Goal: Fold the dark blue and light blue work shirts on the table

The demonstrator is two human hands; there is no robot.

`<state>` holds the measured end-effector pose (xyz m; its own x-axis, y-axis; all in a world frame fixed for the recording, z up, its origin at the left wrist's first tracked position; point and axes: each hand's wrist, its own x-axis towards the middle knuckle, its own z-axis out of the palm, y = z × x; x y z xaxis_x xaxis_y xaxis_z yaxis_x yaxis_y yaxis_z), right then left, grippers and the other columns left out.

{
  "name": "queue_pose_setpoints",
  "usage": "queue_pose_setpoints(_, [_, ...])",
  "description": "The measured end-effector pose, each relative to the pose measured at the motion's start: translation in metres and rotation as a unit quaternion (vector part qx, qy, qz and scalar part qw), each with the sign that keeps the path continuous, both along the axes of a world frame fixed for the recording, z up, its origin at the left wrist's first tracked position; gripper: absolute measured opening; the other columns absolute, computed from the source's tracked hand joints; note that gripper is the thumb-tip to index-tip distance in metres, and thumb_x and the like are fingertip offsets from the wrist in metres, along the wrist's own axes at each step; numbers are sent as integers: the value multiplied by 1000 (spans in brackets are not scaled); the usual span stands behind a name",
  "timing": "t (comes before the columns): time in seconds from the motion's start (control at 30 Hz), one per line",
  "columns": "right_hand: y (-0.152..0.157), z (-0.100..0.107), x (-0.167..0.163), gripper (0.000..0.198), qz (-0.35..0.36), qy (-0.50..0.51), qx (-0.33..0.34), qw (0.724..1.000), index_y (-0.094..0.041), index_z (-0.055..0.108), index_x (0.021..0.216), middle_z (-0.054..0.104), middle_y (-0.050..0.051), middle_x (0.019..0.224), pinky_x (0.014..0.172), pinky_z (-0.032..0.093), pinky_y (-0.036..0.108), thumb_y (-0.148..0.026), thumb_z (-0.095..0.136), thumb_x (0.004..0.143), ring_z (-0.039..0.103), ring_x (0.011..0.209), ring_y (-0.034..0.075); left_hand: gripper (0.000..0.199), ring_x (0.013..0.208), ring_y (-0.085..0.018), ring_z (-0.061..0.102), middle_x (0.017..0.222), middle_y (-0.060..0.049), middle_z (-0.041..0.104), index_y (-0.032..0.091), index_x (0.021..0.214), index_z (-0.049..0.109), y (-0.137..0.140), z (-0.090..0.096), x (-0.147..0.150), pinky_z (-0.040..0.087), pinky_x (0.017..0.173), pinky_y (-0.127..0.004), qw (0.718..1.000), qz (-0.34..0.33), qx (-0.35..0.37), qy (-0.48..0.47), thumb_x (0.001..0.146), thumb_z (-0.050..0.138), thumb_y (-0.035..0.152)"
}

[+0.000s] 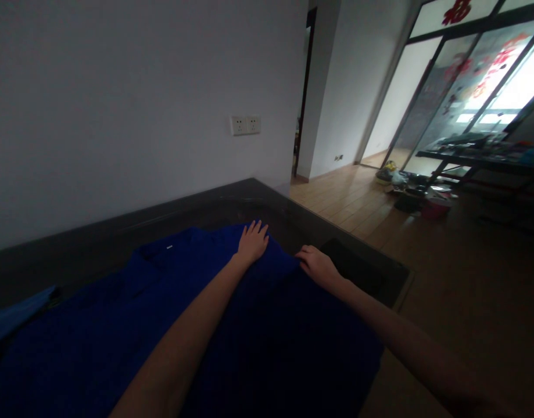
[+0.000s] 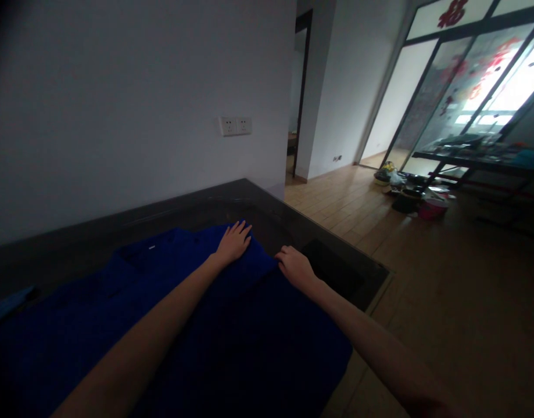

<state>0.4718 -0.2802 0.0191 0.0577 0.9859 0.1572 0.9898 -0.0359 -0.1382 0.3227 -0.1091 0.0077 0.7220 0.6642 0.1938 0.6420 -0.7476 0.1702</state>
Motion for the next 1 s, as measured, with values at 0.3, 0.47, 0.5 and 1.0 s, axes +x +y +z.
queue_pose_setpoints(0.3, [-13, -5, 5, 20, 71, -163, 35, 983, -17, 67, 85, 66, 9, 89, 72, 38, 33, -13, 47, 89, 55, 86, 22, 53, 141, -25, 22, 152, -7, 29, 20, 144, 32, 25, -29, 6, 18, 114, -47, 999, 8, -16, 35, 96, 21, 40])
queue_pose_setpoints(0.47, [-14, -8, 9, 21, 81, -132, 40, 987, -18, 68, 84, 66, 9, 88, 70, 38, 32, -13, 48, 89, 54, 84, 22, 54, 141, -25, 21, 153, -7, 28, 21, 145, 32, 25, -28, 6, 16, 115, -48, 999, 11, -26, 35, 96, 20, 41])
queue_pose_setpoints(0.5, [-14, -8, 8, 21, 75, -127, 39, 988, -18, 68, 86, 66, 9, 89, 71, 38, 32, -14, 48, 89, 55, 84, 22, 54, 141, -25, 21, 153, -7, 28, 21, 145, 32, 25, -28, 6, 16, 115, -47, 999, 13, -27, 34, 96, 20, 41])
queue_pose_setpoints(1.0, [-19, -7, 3, 6, -49, 43, 27, 998, -19, 58, 89, 61, 5, 93, 75, 44, 29, -23, 60, 85, 58, 88, 19, 35, 127, -17, 45, 134, -6, 55, 22, 126, 52, -7, 3, 2, 23, 114, -39, 976, -191, -45, -94, 94, 40, 28])
